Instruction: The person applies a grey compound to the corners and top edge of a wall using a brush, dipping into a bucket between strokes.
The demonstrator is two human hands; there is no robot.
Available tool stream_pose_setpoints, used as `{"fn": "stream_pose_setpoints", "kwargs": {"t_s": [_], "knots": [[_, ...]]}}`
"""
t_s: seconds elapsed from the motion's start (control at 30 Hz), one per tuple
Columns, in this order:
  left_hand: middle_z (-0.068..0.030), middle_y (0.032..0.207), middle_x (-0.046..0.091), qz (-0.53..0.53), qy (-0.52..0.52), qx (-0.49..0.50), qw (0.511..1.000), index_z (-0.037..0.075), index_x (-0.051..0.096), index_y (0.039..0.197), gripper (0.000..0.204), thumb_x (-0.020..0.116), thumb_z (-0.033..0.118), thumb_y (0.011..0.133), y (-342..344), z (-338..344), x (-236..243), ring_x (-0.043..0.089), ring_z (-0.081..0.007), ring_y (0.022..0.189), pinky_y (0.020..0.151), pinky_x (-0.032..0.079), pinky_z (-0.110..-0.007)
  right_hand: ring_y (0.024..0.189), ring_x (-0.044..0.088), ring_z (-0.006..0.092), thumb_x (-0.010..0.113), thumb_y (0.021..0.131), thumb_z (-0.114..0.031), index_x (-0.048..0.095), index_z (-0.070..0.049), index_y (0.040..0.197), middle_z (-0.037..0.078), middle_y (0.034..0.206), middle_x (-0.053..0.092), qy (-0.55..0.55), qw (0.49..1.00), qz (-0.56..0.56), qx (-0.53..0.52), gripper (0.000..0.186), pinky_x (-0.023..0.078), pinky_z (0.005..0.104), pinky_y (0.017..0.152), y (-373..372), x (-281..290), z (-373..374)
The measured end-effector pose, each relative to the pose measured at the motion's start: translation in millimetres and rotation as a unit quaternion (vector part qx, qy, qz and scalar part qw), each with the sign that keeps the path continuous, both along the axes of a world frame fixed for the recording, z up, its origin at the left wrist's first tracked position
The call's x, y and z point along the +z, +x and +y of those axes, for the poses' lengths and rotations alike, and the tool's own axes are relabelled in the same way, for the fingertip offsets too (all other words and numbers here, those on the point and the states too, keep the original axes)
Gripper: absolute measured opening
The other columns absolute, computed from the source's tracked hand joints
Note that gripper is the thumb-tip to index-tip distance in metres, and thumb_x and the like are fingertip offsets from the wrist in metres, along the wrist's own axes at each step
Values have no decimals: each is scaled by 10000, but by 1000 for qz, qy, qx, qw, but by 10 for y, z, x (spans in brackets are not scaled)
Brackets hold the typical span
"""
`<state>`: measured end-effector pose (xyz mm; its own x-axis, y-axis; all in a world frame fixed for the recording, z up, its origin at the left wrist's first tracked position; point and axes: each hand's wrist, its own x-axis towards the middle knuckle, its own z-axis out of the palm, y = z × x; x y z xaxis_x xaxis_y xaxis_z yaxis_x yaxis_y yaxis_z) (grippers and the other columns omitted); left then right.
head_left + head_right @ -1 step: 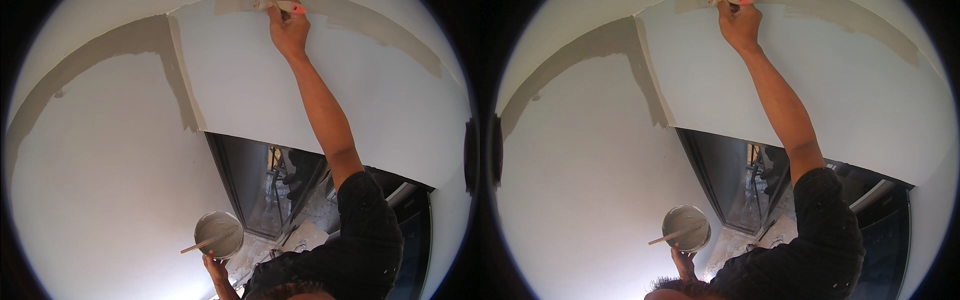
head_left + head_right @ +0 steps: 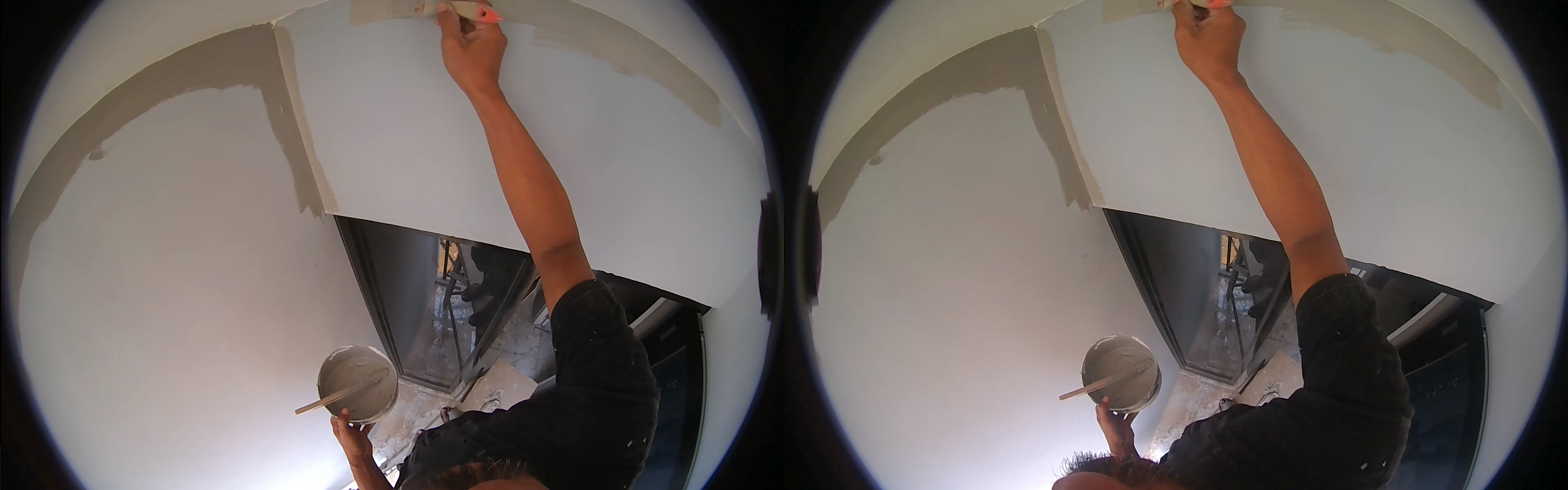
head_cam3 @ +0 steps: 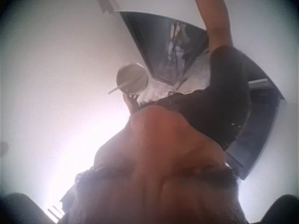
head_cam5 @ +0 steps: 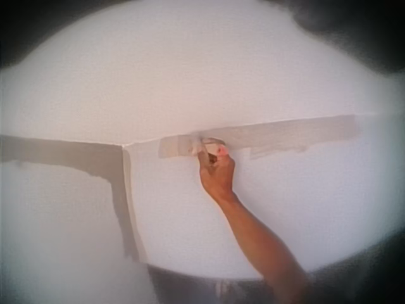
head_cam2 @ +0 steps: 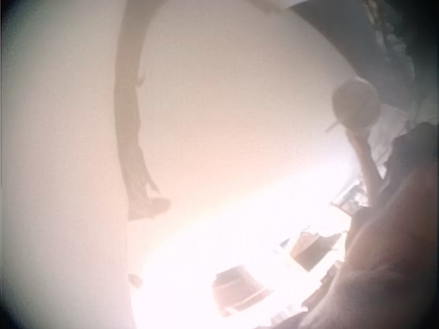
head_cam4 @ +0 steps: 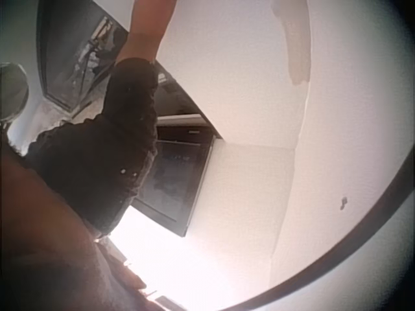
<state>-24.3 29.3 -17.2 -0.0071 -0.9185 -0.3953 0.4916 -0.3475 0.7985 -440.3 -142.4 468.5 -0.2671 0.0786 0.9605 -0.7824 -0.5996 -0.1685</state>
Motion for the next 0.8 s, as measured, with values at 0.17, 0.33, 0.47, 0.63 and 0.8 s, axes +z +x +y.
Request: {"fn": "stream_pose_setpoints", "kwargs": {"t_s": [0.17, 0.33, 0.47, 0.63, 0.8], "knots": [[-167, 1262, 529, -8, -1, -2, 1000, 99, 461, 1245, 583, 673, 421, 809, -13, -1, 24, 579, -399, 1110, 800, 554, -537, 767, 610, 100, 632, 930, -18, 610, 4, 1121, 58, 886, 688, -17, 1000, 18, -19, 194, 478, 247, 672, -43, -14, 4], [-173, 1262, 527, -17, -5, -4, 1000, 96, 449, 1274, 614, 670, 430, 809, -23, 7, 65, 582, -402, 1109, 799, 556, -534, 783, 612, 103, 627, 931, -19, 610, 2, 1115, 55, 897, 685, -21, 999, 16, -20, 186, 481, 247, 685, -35, -3, 47], [-178, 1272, 522, -12, -4, -5, 1000, 93, 448, 1285, 626, 669, 435, 809, -13, 4, 65, 581, -405, 1110, 797, 557, -534, 791, 612, 103, 620, 931, -12, 608, 6, 1114, 54, 906, 683, -18, 999, 30, -39, 184, 482, 246, 694, -35, 11, 102], [-183, 1284, 515, -18, -3, -6, 1000, 90, 450, 1290, 635, 669, 439, 807, -13, -2, 66, 577, -408, 1116, 794, 557, -534, 786, 608, 105, 618, 935, -16, 610, 15, 1104, 53, 900, 678, -23, 999, 23, -25, 172, 482, 248, 694, -53, 7, 113], [-184, 1281, 518, -16, 0, -3, 1000, 90, 452, 1288, 632, 668, 438, 807, 11, -7, 33, 575, -409, 1119, 795, 556, -537, 792, 613, 112, 626, 938, -32, 610, 25, 1075, 61, 894, 682, -12, 999, -3, -32, 150, 483, 251, 693, -52, -3, 140]]}}
